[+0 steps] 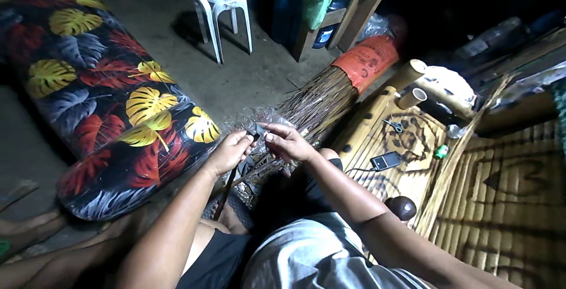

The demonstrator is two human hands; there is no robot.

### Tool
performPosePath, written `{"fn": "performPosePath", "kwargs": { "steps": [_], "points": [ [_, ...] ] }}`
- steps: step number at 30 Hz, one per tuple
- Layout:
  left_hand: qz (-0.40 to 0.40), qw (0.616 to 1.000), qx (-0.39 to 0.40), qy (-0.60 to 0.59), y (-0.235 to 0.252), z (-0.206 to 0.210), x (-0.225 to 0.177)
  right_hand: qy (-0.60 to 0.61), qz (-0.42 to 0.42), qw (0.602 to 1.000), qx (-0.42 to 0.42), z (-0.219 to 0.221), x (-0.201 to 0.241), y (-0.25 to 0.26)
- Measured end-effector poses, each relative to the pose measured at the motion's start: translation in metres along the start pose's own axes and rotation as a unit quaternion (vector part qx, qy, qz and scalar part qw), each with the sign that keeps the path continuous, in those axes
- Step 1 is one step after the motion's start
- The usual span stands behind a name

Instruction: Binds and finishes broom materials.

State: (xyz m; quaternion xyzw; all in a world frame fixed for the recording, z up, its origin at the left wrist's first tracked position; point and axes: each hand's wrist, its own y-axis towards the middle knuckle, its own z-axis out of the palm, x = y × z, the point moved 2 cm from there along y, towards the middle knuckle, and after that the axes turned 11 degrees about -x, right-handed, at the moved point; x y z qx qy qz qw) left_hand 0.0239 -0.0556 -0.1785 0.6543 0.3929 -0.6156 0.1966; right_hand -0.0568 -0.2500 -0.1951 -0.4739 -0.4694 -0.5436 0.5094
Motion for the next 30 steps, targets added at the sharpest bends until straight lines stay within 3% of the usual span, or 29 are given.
{"fn": "performPosePath", "kwargs": {
  "steps": [12, 17, 21, 26, 30],
  "points": [
    [0.053, 0.997, -0.01, 0.056, -0.003, 0.0, -0.003, -0.045, -0.027, 0.999, -0.005, -0.004, 0.004, 0.002],
    [0.042, 0.999, 0.006, 0.016, -0.005, -0.001, -0.008, -0.065, -0.06, 0.994, -0.069, -0.01, 0.001, 0.001],
    [0.027, 0.999, -0.01, 0.025, -0.004, -0.004, -0.005, -0.038, -0.026, 0.986, -0.16, -0.039, -0.002, 0.005],
    [0.052, 0.996, -0.032, 0.066, 0.001, -0.001, -0.002, -0.036, 0.045, 0.995, -0.085, -0.019, 0.004, -0.007],
    [0.048, 0.998, -0.028, 0.036, 0.002, 0.008, -0.004, -0.006, 0.02, 0.999, -0.037, 0.011, 0.005, -0.002]
  ]
}}
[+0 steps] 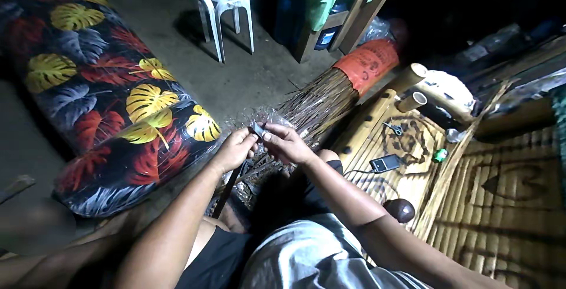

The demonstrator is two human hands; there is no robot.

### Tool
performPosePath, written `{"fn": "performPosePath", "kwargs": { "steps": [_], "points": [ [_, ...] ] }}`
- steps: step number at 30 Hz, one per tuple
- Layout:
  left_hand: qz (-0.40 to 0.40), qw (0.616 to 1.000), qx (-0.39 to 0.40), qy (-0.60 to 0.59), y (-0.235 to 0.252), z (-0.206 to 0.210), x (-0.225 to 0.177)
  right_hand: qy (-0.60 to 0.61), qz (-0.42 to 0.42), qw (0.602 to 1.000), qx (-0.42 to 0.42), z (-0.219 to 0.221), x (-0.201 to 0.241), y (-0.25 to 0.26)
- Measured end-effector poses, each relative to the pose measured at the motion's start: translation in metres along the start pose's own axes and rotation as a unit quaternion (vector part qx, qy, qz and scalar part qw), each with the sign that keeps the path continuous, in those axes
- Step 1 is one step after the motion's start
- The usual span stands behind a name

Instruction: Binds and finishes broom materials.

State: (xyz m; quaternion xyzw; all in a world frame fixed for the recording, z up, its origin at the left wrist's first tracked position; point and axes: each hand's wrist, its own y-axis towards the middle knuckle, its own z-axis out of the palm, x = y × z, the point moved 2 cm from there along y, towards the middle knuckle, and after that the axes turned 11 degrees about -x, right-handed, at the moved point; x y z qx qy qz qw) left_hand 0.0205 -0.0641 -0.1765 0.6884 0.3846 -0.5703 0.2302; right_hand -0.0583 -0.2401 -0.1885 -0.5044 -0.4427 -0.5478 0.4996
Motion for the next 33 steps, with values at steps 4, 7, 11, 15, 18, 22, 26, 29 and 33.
{"fn": "performPosePath", "kwargs": {
  "steps": [4, 7, 11, 15, 18, 22, 26, 29, 33],
  "points": [
    [-0.007, 1.0, 0.01, -0.028, -0.003, -0.002, 0.003, -0.006, -0.004, 0.999, -0.052, -0.002, 0.006, 0.008],
    [-0.021, 0.999, 0.023, -0.021, -0.002, -0.007, 0.017, 0.009, -0.024, 0.996, -0.091, -0.016, 0.015, 0.019],
    [-0.022, 0.999, 0.024, 0.004, -0.003, -0.01, 0.015, 0.001, -0.074, 0.996, -0.047, -0.028, 0.025, 0.021],
    [-0.022, 0.997, 0.045, -0.061, 0.001, -0.013, 0.01, -0.11, -0.097, 0.989, 0.023, -0.02, 0.023, 0.006],
    [-0.027, 0.992, 0.076, -0.098, 0.003, -0.017, 0.008, -0.14, -0.132, 0.98, 0.042, -0.019, 0.016, 0.004],
    [-0.071, 0.982, 0.118, -0.133, -0.001, -0.022, 0.005, -0.123, -0.172, 0.977, 0.008, -0.035, 0.017, 0.009],
    [-0.079, 0.979, 0.115, -0.147, -0.001, -0.024, 0.006, -0.089, -0.165, 0.982, -0.019, -0.045, 0.027, 0.008],
    [-0.083, 0.977, 0.111, -0.16, 0.001, -0.023, 0.004, -0.078, -0.14, 0.987, 0.011, -0.028, 0.024, 0.001],
    [-0.093, 0.973, 0.121, -0.171, 0.002, -0.02, 0.001, -0.08, -0.13, 0.986, 0.065, -0.004, 0.01, 0.007]
  ]
}}
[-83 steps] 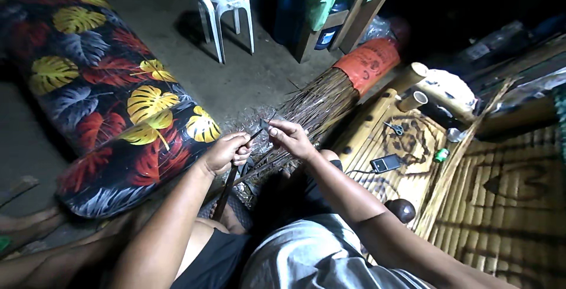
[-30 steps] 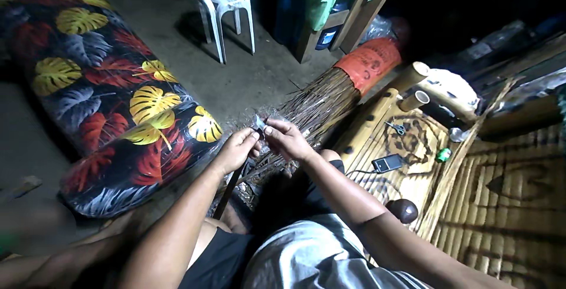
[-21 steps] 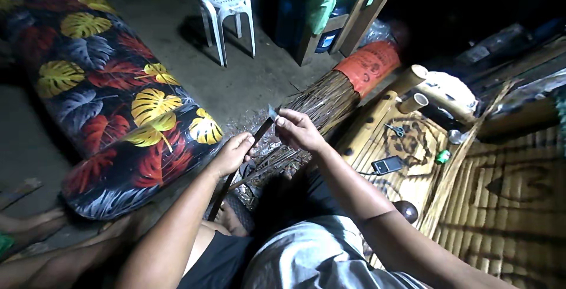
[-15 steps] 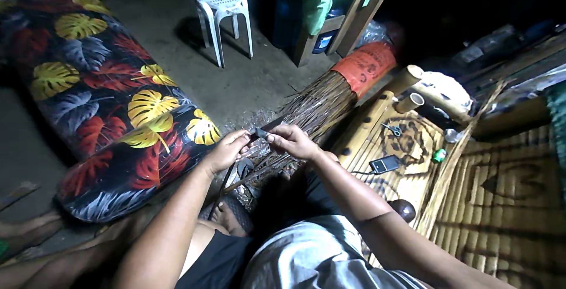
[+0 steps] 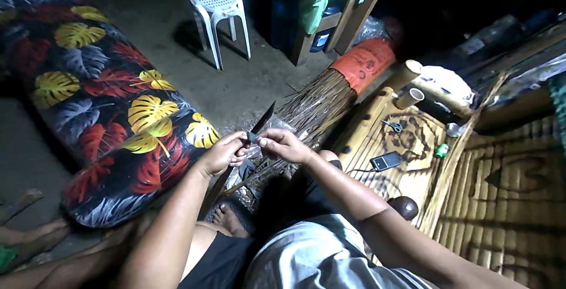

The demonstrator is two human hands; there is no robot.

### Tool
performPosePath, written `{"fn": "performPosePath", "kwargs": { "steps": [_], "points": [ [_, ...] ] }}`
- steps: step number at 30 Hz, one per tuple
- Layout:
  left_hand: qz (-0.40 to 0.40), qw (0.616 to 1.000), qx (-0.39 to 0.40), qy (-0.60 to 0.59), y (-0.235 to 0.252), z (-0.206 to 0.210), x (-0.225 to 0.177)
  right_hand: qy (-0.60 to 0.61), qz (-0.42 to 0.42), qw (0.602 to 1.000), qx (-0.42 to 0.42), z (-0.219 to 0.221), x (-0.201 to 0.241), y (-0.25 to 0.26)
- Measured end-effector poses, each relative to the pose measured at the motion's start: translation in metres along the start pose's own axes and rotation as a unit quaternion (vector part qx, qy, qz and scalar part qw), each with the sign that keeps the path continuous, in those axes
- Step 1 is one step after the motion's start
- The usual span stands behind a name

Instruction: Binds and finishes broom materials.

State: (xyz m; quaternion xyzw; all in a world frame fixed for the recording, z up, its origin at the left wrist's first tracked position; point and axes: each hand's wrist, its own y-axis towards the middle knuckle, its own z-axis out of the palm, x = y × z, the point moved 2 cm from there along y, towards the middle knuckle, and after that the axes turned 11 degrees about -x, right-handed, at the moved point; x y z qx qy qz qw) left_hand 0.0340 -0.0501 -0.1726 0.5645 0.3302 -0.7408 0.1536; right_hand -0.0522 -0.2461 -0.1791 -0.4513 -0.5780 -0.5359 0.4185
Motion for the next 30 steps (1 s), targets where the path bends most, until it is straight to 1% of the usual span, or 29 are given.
{"fn": "performPosePath", "kwargs": {
  "steps": [4, 8, 12, 14, 15, 17, 19, 20, 23, 25, 27, 30],
  "points": [
    [-0.036, 0.999, 0.03, -0.018, -0.003, 0.0, 0.001, -0.016, -0.009, 1.0, 0.0, -0.004, 0.003, 0.003],
    [-0.049, 0.997, 0.056, -0.024, -0.004, -0.004, 0.006, -0.029, -0.036, 0.998, -0.038, -0.026, 0.007, 0.004],
    [-0.045, 0.997, 0.05, -0.035, -0.003, -0.004, 0.006, 0.013, -0.05, 0.994, -0.095, -0.048, 0.004, 0.009],
    [-0.045, 0.997, 0.035, -0.043, -0.003, -0.003, 0.004, 0.019, -0.028, 0.993, -0.11, -0.046, 0.005, 0.006],
    [-0.045, 0.997, 0.031, -0.047, -0.002, -0.002, 0.003, 0.013, -0.007, 0.995, -0.102, -0.039, 0.008, 0.002],
    [-0.041, 0.997, 0.03, -0.059, -0.001, -0.001, 0.002, 0.001, 0.021, 0.998, -0.057, -0.02, 0.008, -0.002],
    [-0.033, 0.996, 0.039, -0.068, 0.0, 0.002, 0.001, -0.007, 0.018, 1.0, -0.002, -0.006, 0.001, 0.0],
    [-0.035, 0.996, 0.05, -0.072, -0.001, 0.003, 0.0, -0.007, 0.009, 1.0, 0.011, -0.002, -0.001, 0.002],
    [-0.052, 0.992, 0.075, -0.086, -0.003, 0.003, 0.002, -0.002, -0.016, 1.0, -0.011, -0.006, 0.003, 0.004],
    [-0.063, 0.991, 0.079, -0.086, -0.004, -0.001, 0.005, -0.006, -0.032, 0.999, -0.043, -0.018, 0.007, 0.006],
    [-0.062, 0.991, 0.081, -0.08, -0.004, -0.004, 0.007, -0.005, -0.061, 0.997, -0.052, -0.035, 0.005, 0.013],
    [-0.06, 0.992, 0.071, -0.082, -0.005, -0.003, 0.006, -0.019, -0.047, 0.998, -0.046, -0.039, 0.01, 0.011]
  ]
}}
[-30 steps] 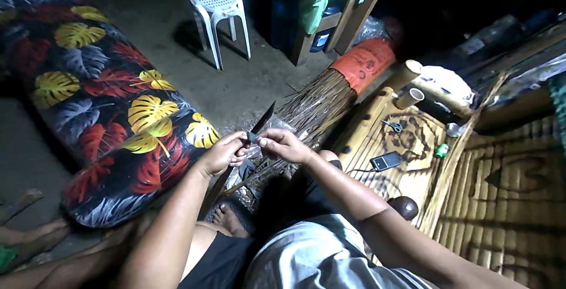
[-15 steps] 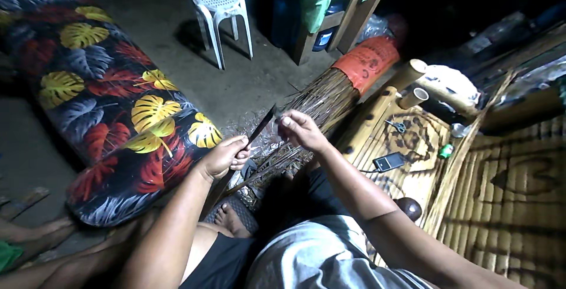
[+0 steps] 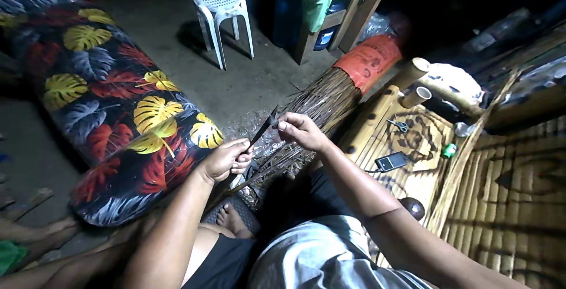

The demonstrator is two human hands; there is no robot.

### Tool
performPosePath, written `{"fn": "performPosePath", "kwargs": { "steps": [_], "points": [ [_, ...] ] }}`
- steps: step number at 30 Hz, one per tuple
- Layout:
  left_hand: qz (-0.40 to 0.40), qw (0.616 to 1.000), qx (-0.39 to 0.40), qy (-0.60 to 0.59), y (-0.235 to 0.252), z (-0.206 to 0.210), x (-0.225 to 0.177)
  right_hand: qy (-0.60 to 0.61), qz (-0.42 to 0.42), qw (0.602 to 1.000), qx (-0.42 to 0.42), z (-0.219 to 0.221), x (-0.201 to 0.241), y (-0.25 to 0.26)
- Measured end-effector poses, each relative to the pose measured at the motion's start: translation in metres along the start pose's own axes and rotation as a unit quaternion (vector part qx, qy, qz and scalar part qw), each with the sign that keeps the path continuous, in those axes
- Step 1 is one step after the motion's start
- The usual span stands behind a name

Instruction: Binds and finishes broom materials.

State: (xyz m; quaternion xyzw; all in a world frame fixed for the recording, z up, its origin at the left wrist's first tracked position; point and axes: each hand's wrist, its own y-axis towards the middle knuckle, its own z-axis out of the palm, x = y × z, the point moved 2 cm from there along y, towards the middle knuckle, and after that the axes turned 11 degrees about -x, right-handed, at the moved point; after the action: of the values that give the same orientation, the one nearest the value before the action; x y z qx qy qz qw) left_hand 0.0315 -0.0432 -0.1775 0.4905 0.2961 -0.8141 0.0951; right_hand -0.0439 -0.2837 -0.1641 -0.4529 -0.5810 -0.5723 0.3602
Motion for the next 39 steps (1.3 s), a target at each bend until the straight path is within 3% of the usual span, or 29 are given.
{"fn": "performPosePath", "kwargs": {
  "steps": [5, 16, 23, 39],
  "points": [
    [0.024, 0.999, -0.024, -0.014, 0.001, 0.012, -0.006, -0.026, 0.035, 0.996, 0.076, 0.033, -0.002, -0.01],
    [0.034, 0.999, -0.032, -0.004, -0.002, 0.006, -0.001, -0.012, -0.004, 0.999, -0.031, -0.009, 0.004, 0.007],
    [0.041, 0.998, -0.057, 0.007, -0.003, 0.021, -0.006, -0.041, 0.04, 0.995, 0.088, 0.027, 0.004, -0.008],
    [0.034, 0.998, -0.056, 0.0, -0.007, 0.018, -0.008, -0.03, -0.039, 0.996, -0.076, -0.02, 0.004, 0.014]
  ]
}}
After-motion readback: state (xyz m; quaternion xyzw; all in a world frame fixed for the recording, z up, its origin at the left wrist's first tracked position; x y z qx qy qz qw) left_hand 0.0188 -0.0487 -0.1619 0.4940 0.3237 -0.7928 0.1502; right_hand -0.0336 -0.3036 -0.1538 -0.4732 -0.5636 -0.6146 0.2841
